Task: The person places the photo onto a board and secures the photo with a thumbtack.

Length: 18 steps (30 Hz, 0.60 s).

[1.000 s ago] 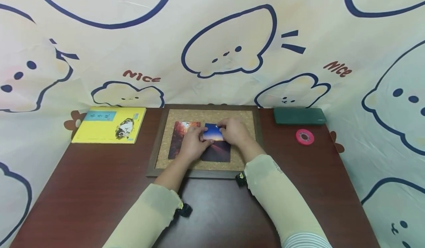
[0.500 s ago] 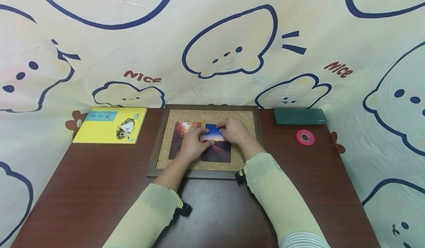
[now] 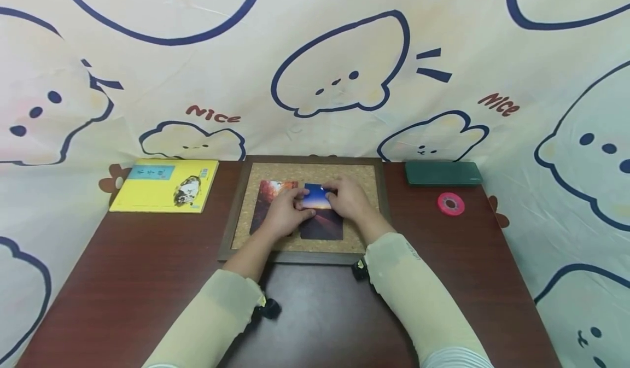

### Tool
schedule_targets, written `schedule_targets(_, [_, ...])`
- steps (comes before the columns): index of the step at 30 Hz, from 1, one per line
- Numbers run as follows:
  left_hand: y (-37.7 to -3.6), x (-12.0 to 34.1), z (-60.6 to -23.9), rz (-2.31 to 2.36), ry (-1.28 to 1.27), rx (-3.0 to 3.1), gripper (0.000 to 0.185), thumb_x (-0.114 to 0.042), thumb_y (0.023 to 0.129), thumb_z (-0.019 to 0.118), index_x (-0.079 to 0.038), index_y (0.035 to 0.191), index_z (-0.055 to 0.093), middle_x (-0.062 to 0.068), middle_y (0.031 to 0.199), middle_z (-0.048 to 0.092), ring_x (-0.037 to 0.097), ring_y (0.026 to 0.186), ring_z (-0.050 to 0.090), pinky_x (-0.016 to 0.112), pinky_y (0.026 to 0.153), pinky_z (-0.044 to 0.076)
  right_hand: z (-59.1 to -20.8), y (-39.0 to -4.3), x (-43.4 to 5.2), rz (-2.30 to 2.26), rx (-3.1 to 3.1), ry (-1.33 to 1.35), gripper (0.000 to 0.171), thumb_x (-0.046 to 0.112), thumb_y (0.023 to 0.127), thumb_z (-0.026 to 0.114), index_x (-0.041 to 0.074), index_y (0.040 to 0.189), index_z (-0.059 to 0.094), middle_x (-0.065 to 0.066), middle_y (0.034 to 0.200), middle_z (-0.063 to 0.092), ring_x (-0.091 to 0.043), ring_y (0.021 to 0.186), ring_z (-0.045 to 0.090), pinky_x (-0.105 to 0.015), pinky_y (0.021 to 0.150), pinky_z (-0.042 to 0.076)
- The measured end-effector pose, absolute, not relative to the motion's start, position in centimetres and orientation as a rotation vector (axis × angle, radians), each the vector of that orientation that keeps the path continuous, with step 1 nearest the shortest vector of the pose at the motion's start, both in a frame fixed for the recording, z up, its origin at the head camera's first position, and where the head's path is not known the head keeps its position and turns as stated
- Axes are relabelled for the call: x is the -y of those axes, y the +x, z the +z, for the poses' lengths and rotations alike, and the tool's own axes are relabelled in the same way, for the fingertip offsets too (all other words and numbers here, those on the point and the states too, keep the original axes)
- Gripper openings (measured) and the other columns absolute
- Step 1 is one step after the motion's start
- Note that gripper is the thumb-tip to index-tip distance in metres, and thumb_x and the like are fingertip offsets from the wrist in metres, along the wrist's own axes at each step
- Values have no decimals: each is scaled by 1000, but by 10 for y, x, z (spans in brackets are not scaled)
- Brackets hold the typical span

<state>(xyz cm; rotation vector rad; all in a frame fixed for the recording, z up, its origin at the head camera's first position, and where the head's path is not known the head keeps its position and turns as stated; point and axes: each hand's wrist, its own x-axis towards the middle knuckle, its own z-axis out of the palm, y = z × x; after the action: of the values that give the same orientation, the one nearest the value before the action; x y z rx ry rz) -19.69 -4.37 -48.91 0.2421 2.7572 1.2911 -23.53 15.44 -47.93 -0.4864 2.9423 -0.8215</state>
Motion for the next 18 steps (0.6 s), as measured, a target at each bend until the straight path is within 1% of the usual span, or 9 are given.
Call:
schedule_targets(4, [-193,47,-486,1370,265,-2706,51,-25,81,79,-12,127,61,5,107,56,16,84,54,32,73,47,-484,-229,-160,-923,-2964,-510,28,21,90,66,16,117,70,-1,100,62,-19,92,57,-40,80,47])
schedule_targets(8, [-187,53,-484,1442,278,-2677,50,-22,82,78,-12,127,61,6,109,57,18,86,55,33,74,47,-483,-218,-164,-1058,-2944,-482,27,20,89,67,13,116,69,1,97,61,-17,86,56,-36,74,47])
schedule_targets(10, [-184,57,-483,1464,278,-2671,49,-23,82,78,-12,127,61,5,109,57,18,86,56,33,73,48,-483,-213,-166,-1127,-2931,-479,27,19,89,68,12,115,68,1,96,61,-16,82,56,-34,71,47])
schedule_targets(12, [-181,62,-481,1489,277,-2662,49,-22,81,78,-12,126,62,4,110,58,18,85,56,33,72,48,-482,-207,-169,-1174,-2927,-481,26,17,89,68,11,115,68,1,96,61,-15,81,56,-32,70,47])
schedule_targets(18, [-173,72,-475,1502,319,-2655,50,-27,83,77,-12,128,61,7,112,59,16,78,53,32,62,46,-479,-191,-179,-1227,-2941,-476,28,17,89,69,12,116,67,2,98,61,-14,85,56,-32,72,49])
